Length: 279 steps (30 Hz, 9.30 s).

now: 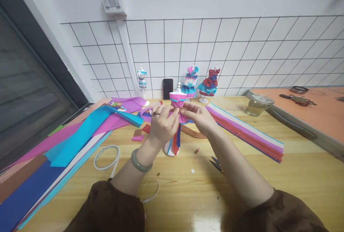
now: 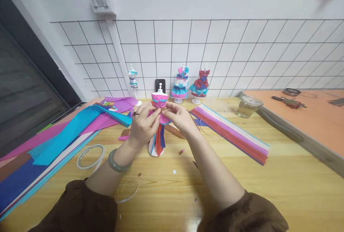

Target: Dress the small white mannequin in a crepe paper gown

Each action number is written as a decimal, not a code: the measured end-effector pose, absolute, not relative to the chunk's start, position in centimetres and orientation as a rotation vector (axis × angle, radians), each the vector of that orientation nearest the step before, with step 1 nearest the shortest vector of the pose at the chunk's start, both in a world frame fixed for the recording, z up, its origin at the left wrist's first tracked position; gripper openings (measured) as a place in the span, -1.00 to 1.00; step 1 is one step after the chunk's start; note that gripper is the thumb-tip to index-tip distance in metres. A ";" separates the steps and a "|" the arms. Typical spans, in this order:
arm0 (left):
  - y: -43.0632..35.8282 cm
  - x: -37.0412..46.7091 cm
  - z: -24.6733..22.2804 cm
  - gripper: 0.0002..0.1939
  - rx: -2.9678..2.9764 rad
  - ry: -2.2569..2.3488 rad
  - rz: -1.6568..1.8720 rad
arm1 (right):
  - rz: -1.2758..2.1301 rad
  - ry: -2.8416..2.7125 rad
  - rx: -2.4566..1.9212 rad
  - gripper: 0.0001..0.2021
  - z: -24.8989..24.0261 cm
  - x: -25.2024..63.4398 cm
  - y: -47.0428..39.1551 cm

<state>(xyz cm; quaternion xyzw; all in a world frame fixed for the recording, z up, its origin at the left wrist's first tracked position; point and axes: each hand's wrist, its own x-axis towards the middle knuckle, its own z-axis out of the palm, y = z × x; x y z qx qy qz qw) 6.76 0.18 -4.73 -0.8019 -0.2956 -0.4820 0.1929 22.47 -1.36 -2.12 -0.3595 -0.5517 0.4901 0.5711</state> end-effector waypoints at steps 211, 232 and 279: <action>0.9 7.6 -4.4 -0.65 -2.839 -1.287 -3.150 | -0.583 -2.210 -1.028 -0.87 -1.4 22.9 -2.1; 0.8 7.6 -4.6 -0.64 -2.936 -1.202 -3.063 | -0.590 -2.184 -1.023 -0.90 -1.0 22.9 -2.5; 0.2 8.0 -4.3 -0.68 -2.782 -1.297 -3.388 | -0.596 -2.180 -1.023 -0.88 -1.0 22.6 -2.5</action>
